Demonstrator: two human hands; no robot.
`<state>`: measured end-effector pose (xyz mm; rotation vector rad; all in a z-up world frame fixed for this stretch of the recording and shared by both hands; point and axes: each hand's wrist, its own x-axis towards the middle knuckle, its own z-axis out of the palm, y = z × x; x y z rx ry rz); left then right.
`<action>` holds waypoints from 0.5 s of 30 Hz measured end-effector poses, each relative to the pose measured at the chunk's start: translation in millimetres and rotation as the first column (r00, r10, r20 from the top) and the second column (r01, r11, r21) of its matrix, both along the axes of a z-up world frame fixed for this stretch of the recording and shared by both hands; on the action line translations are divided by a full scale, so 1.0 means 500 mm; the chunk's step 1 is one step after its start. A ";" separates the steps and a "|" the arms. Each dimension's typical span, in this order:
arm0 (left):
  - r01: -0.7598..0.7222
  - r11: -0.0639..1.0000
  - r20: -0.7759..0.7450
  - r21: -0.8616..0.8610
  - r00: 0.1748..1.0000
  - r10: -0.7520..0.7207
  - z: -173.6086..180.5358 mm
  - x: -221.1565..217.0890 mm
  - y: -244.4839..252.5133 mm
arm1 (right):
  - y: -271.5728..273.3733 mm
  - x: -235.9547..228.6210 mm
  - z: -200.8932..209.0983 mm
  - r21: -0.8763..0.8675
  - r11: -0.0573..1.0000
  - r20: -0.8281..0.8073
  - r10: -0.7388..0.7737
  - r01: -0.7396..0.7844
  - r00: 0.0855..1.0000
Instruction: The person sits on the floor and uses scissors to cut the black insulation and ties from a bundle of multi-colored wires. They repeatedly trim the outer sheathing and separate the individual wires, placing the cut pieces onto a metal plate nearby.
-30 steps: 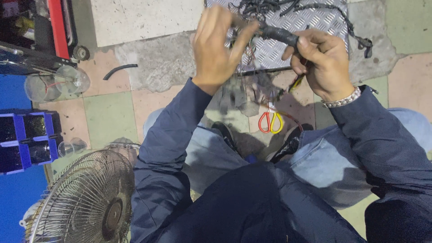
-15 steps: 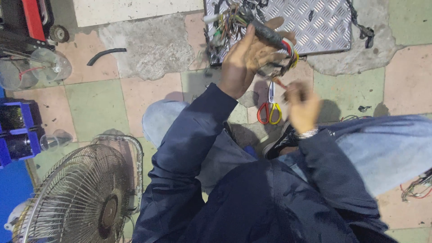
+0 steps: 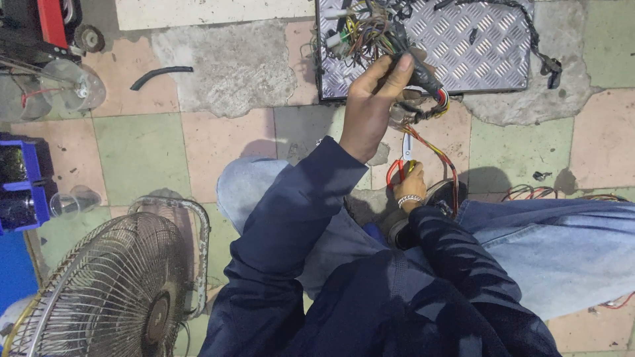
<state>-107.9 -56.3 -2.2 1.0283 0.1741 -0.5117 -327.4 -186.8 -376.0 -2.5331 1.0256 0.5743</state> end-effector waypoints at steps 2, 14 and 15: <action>0.048 0.983 -0.078 0.175 0.996 -0.034 0.018 0.009 0.001 | -0.009 0.023 0.016 0.093 0.995 -0.010 -0.039 0.040 0.999; 0.145 0.985 0.301 -0.092 0.947 -0.112 -0.001 -0.007 0.000 | -0.029 -0.053 0.686 0.978 -0.016 0.180 -0.445 -0.208 0.878; 0.191 0.966 0.338 -0.175 0.933 -0.123 0.002 -0.013 0.001 | -0.024 -0.036 0.716 0.920 -0.116 0.287 -0.450 -0.375 0.845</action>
